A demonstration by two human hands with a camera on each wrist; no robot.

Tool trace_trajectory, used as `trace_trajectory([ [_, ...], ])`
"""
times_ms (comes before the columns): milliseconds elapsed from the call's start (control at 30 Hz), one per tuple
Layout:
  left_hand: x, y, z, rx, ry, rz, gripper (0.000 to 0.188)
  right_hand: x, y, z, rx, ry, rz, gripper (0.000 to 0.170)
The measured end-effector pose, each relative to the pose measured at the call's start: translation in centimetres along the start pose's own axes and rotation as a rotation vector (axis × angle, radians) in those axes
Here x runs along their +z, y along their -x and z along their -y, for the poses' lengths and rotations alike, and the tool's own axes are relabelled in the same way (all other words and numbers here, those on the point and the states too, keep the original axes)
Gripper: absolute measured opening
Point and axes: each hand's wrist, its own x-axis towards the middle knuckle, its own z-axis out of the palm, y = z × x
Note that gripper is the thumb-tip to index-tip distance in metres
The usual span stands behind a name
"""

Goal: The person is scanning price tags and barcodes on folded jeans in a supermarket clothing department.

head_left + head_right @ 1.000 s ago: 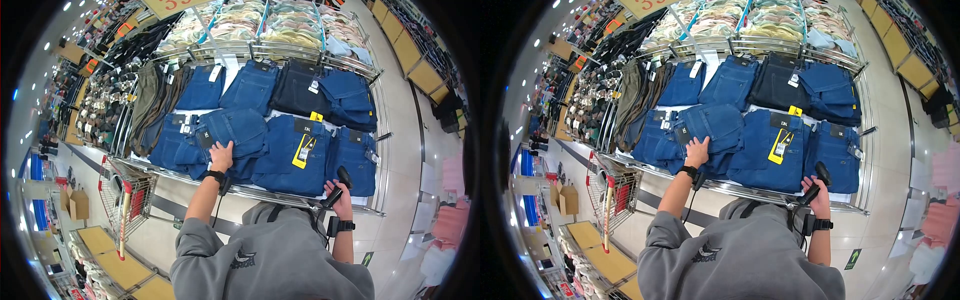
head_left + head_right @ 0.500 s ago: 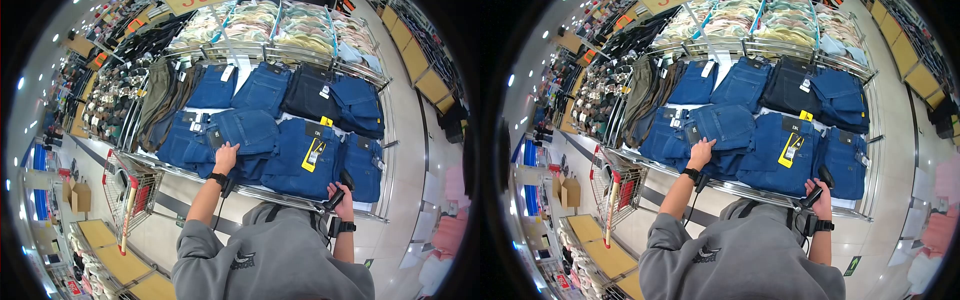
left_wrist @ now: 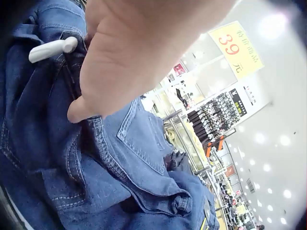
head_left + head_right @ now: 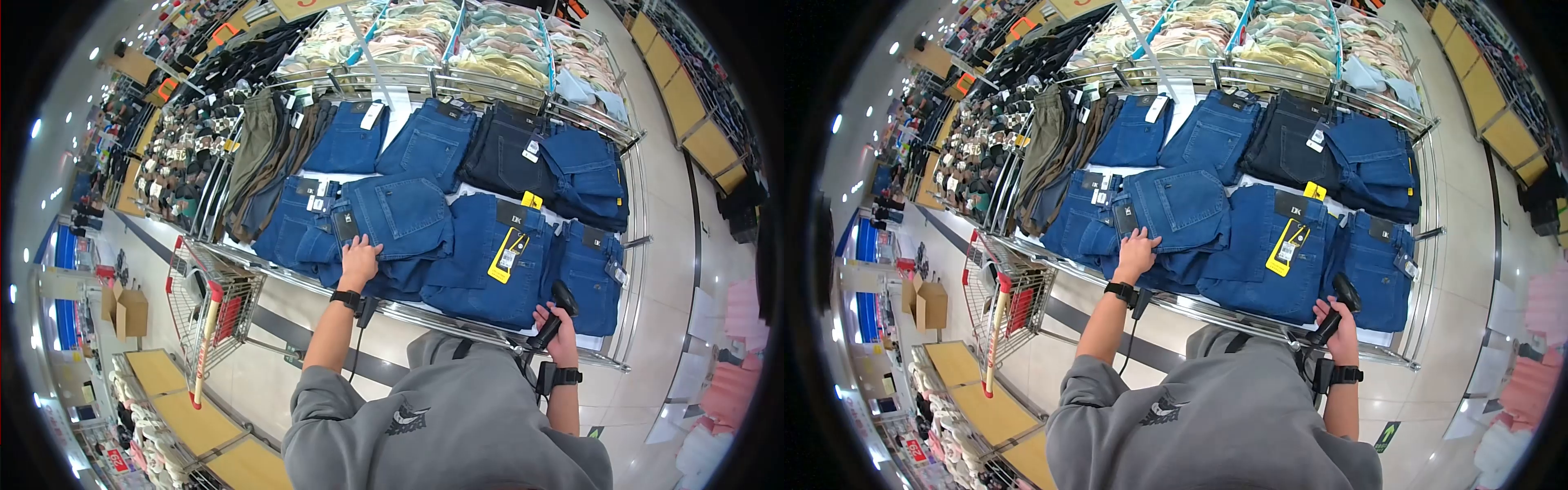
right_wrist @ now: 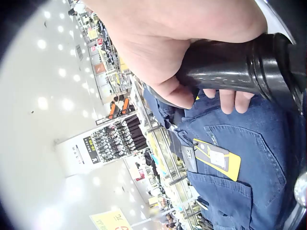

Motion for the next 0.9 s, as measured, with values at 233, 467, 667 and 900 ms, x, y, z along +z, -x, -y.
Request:
trace_trajectory([
  [233, -0.6, 1.1, -2.5, -0.063, -0.107, -0.12, 0.065, -0.6, -0.7, 1.8, 0.024, 0.073, 0.005, 0.039],
  [467, -3.1, -0.8, -0.5, -0.192, 0.153, -0.084, 0.037, -0.9, -1.3, 4.4, 0.003, 0.124, 0.048, 0.038],
  [667, -9.0, -1.9, 0.0, -0.309, -0.056, -0.47, 0.02, -1.7, -1.5, 6.8, -0.024, 0.068, 0.063, 0.037],
  [900, -18.4, -2.4, -1.2, -0.198, 0.017, -0.808, 0.021, -2.9, -2.3, 7.7, -0.009, 0.005, 0.095, 0.036],
])
